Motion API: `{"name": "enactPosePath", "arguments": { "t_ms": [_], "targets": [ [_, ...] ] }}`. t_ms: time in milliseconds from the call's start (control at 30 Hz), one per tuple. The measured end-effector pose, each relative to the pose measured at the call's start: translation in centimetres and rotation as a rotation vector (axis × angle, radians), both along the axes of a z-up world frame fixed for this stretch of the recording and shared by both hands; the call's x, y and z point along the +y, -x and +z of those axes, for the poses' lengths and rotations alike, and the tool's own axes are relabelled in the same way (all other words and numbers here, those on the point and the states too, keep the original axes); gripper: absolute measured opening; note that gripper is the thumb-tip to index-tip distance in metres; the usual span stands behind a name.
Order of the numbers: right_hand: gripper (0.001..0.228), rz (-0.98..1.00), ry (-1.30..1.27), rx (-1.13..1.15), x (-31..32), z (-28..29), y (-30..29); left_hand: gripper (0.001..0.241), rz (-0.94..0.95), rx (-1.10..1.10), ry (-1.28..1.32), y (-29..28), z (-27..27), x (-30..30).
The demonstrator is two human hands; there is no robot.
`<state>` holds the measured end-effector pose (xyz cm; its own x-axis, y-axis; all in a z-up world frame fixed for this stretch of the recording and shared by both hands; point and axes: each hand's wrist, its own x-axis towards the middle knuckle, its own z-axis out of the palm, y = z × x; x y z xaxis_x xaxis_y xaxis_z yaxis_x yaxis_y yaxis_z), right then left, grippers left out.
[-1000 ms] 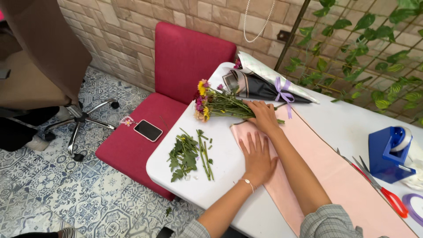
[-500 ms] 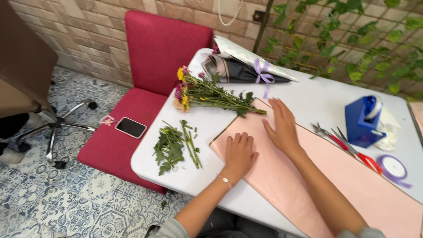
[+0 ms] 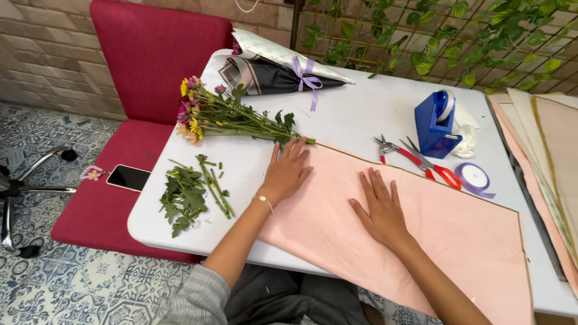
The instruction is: The person prepares wrapping paper by cutting and folding it, then positions a small bunch of flowers and wraps the paper around the stems to form a bouquet.
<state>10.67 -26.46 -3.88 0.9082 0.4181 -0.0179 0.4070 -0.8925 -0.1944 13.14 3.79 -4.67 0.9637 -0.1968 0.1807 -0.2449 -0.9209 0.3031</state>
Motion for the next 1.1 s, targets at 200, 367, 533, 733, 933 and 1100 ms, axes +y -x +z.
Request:
{"name": "enactPosePath", "arguments": {
  "t_ms": [200,367,533,733,933,1100],
  "targets": [
    [0.08,0.059,-0.025,-0.039,0.8,0.1,0.9,0.08,0.043,0.045,-0.088,-8.2,-2.9,-0.2],
    [0.076,0.071,-0.134,-0.018,3.1,-0.8,0.8,0.082,0.069,0.058,-0.033,-8.0,-1.2,-4.8],
    [0.051,-0.105,-0.345,-0.293,0.1,-0.7,-7.9,0.088,-0.024,0.149,0.084,-1.6,-0.1,-10.2],
    [0.072,-0.28,-0.199,-0.234,-2.9,-3.0,-13.1,0.096,-0.059,0.285,-0.051,-1.1,0.7,-12.9],
    [0.079,-0.326,-0.215,-0.298,-4.7,-4.9,-15.8,0.092,-0.084,0.16,-0.008,-4.0,-1.3,-11.4],
    [0.069,-0.179,-0.271,-0.318,-3.0,-4.1,-17.7,0.089,-0.082,0.14,-0.01,-5.1,-2.0,-10.1]
  ]
}}
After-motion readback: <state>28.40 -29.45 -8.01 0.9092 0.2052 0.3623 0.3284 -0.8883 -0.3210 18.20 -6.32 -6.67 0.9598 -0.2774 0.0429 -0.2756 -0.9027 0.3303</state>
